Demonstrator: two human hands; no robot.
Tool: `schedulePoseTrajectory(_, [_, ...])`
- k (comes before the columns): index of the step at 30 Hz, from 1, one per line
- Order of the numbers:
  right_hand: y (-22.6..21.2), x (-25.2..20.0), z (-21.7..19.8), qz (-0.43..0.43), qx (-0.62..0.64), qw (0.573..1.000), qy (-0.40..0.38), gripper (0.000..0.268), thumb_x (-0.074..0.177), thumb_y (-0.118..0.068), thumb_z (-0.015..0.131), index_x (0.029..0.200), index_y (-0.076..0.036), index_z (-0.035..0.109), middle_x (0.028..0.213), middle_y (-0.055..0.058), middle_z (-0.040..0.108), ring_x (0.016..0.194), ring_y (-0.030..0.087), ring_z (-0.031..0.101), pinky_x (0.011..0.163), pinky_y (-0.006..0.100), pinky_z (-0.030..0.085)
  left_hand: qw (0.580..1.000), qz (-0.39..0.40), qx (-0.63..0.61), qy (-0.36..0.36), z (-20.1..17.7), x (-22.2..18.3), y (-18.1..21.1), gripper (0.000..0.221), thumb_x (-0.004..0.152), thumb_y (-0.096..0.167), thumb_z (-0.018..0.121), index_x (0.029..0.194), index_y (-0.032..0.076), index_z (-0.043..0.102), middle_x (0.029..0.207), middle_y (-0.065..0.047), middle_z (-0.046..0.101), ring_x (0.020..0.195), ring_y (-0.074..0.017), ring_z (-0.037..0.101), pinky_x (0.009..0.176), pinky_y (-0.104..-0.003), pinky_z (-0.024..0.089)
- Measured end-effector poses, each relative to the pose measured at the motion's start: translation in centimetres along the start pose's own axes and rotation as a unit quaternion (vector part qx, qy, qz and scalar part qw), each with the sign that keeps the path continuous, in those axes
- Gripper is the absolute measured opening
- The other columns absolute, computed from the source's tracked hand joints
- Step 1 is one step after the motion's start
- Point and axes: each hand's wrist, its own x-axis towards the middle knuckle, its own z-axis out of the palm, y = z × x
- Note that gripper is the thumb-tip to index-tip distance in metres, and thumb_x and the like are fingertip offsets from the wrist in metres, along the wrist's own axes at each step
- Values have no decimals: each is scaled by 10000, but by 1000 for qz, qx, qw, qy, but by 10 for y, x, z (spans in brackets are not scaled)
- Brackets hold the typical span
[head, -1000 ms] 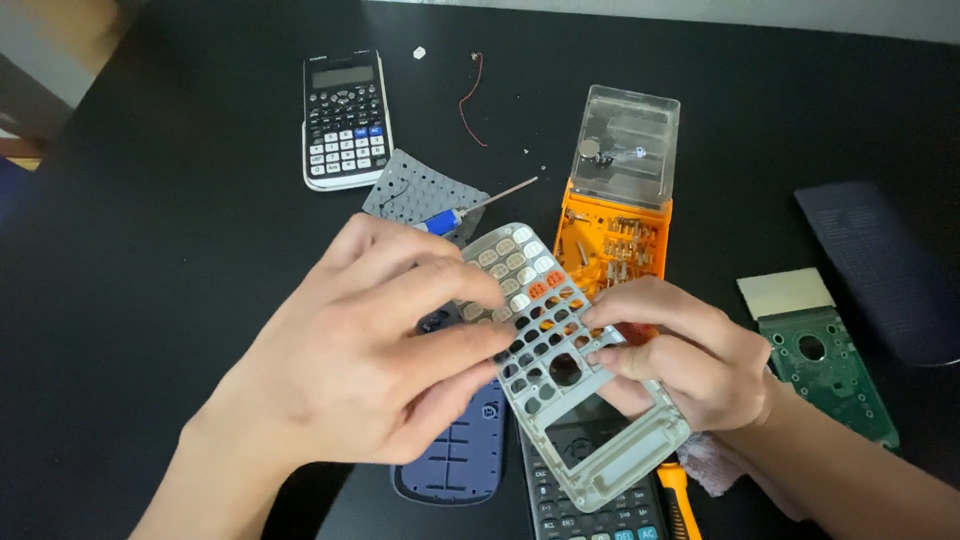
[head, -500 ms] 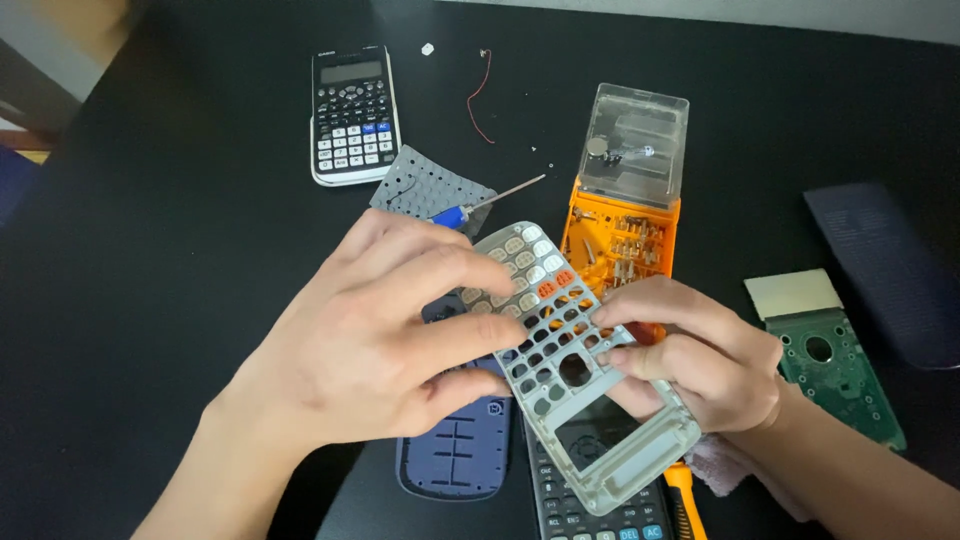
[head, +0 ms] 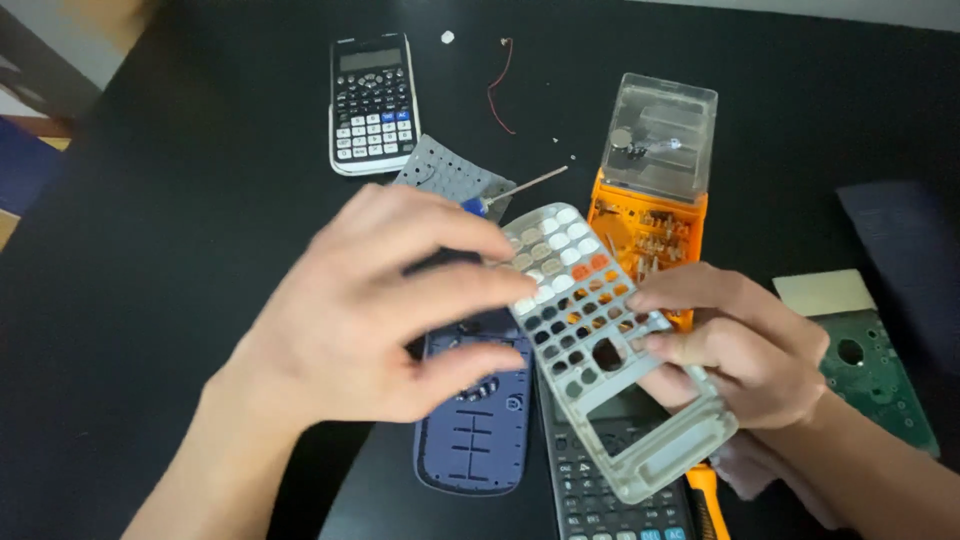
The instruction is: Manually placing and aligning individual rubber buttons into a calculator faceplate during a repair process.
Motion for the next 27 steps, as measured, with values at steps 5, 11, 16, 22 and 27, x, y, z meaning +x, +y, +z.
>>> schedulePoseTrajectory(5, [1,5,-5,28,-25,999,-16,186,819,-1,760,744,-7,590,969,295,697,842,271,754,628,290,619,982,-112,-73,-133,-14,-9,-13,82,945,207,707,892,173,760,898,44,770,768,-187,691,810,-376,525])
schedulePoseTrajectory(11, [5,4,-8,33,-37,998,-35,171,843,-29,747,763,3,599,963,296,688,819,280,743,648,323,619,881,-239,-101,-395,18,-15,-15,255,850,221,763,1093,267,823,1083,76,733,1063,-187,671,806,-411,561])
schedulePoseTrajectory(16, [9,-4,-12,31,-27,998,-55,146,853,-93,758,851,-36,623,1018,270,688,855,252,744,653,292,608,887,-229,-53,-397,23,-18,-14,141,939,215,656,908,272,781,943,98,716,934,-167,686,668,-406,555])
schedulePoseTrajectory(22, [6,-4,-11,50,-12,997,-51,153,845,-99,761,879,-15,638,1018,295,681,808,240,745,595,255,585,895,-253,-80,-358,9,-13,-19,115,949,161,648,942,232,739,938,64,752,886,-164,717,732,-389,572])
schedulePoseTrajectory(27, [9,-5,-11,36,-5,998,-50,164,847,-120,747,877,-3,636,1025,301,672,787,243,741,616,278,586,884,-249,-113,-380,18,-11,-7,191,915,260,672,1025,300,823,1007,93,722,970,-155,683,736,-379,568])
